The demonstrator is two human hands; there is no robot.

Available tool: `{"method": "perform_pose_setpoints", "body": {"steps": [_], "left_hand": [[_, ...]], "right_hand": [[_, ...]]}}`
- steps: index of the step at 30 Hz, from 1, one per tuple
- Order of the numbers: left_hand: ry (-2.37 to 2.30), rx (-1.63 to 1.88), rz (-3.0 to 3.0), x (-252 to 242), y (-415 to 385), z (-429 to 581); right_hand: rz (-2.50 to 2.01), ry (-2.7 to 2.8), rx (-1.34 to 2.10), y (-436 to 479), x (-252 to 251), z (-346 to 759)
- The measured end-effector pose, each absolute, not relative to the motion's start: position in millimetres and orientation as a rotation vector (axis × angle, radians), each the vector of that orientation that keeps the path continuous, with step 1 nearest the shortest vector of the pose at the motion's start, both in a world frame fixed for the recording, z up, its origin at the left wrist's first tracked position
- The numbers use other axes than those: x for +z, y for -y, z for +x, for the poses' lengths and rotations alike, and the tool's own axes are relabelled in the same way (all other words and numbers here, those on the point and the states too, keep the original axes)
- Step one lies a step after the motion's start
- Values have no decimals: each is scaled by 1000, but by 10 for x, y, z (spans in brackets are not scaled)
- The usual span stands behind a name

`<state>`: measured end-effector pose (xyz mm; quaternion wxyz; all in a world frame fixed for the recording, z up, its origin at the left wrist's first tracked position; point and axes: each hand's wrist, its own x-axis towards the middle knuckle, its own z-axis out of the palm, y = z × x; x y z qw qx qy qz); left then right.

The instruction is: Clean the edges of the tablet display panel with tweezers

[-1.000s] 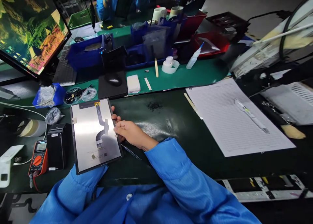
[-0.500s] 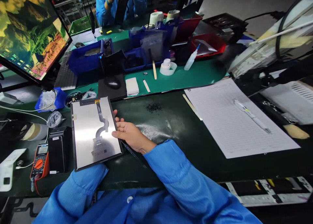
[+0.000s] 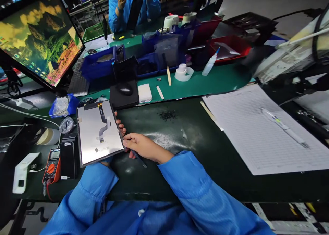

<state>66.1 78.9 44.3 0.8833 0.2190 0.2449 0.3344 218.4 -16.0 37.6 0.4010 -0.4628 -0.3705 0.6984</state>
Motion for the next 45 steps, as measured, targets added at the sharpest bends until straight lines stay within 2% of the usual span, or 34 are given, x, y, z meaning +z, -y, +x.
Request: {"method": "perform_pose_setpoints", "body": {"steps": [5,11,14,20,29,45], "left_hand": [[-372,649,393,282,-1015,545],[-407,662,409,346,-945,596],[-428,651,405,381,-920,609],[-388,627,350,413,-888,616],[-426,634,379,374,-918,610],[-452,632,419,391,-883,619]], "right_hand": [[-1304,1091,1627,179,371,2277],[-1478,1561,767,226,402,2356],[-1420,1699,602,251,390,2355],[-1412,1804,516,259,359,2355],[-1500,1737,658,258,399,2350],[-1429,1808,629,251,367,2340]]}}
